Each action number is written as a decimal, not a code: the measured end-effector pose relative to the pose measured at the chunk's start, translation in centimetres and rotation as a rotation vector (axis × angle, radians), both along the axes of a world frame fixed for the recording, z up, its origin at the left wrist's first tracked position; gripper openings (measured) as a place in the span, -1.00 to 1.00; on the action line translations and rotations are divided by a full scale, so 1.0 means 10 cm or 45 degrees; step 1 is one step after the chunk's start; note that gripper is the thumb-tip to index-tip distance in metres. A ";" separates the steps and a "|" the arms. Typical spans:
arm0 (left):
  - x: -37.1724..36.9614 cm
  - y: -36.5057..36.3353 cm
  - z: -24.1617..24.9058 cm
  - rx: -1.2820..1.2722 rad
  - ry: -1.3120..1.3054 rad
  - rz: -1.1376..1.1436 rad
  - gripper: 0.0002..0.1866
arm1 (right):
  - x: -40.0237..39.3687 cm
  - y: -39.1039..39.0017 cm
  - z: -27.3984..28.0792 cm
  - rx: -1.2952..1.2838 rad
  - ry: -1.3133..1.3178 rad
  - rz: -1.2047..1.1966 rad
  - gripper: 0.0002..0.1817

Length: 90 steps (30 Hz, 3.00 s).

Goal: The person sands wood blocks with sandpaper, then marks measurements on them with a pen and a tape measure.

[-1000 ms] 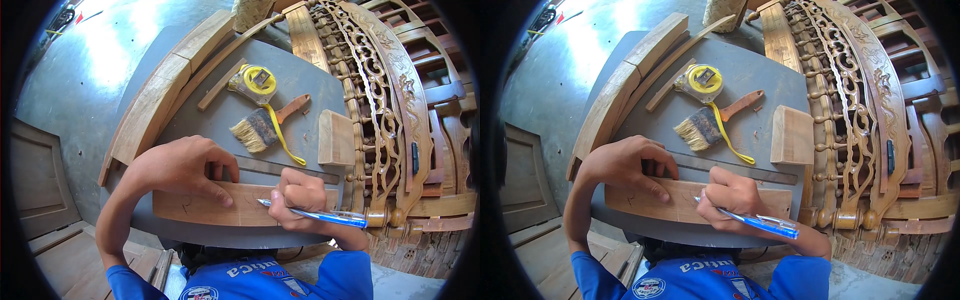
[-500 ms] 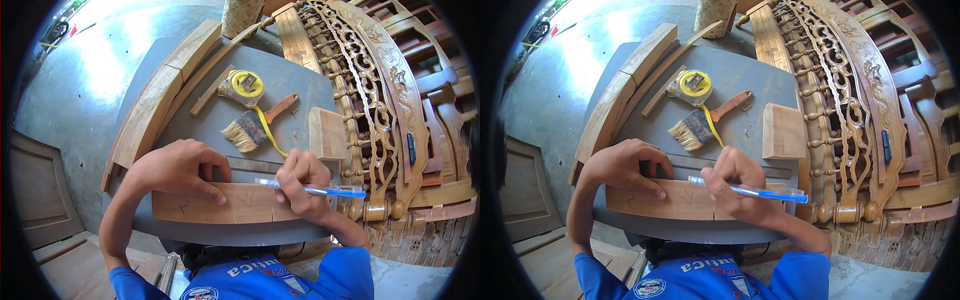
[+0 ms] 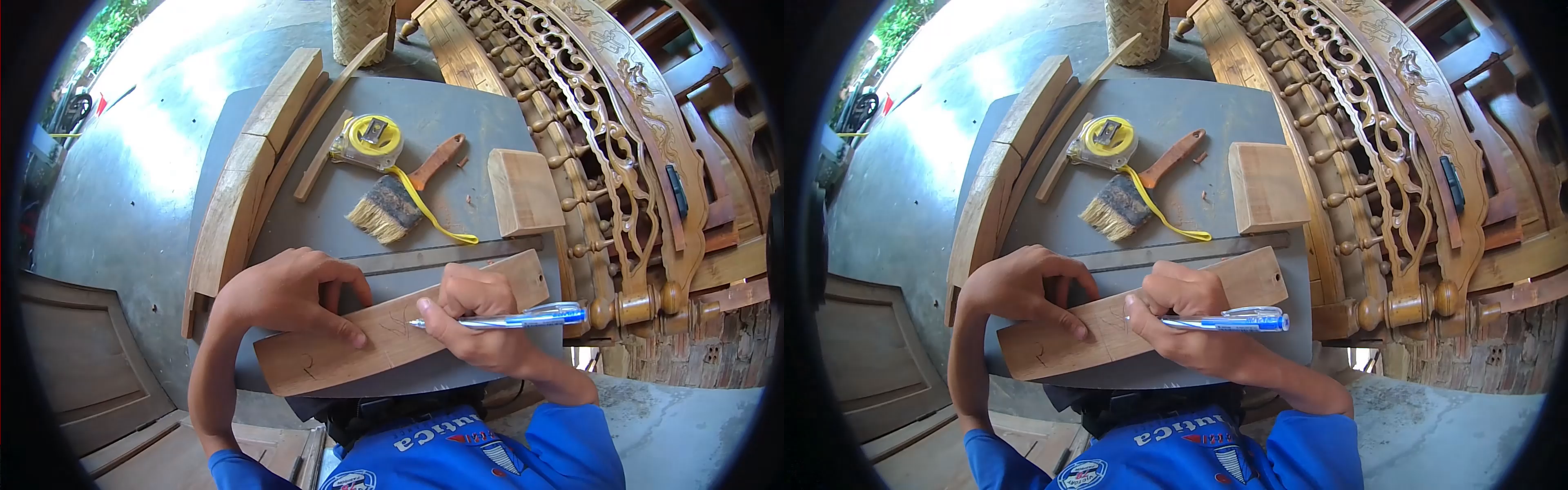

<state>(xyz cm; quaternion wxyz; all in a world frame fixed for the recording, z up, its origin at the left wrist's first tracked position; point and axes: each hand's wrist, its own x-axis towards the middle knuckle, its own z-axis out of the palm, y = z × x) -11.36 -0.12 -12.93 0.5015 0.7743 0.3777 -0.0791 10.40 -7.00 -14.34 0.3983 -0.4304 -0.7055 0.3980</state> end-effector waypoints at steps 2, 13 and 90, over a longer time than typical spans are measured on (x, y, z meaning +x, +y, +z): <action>-0.01 0.00 -0.01 0.003 -0.018 0.001 -0.42 | 0.00 0.01 -0.01 0.037 -0.035 0.007 -0.63; -0.01 0.00 -0.03 -0.003 -0.024 -0.003 -0.46 | -0.04 -0.01 0.02 0.043 -0.102 0.007 -0.70; -0.03 0.01 -0.06 -0.014 -0.042 -0.035 -0.41 | -0.09 -0.11 -0.01 0.242 -0.151 -0.089 -0.75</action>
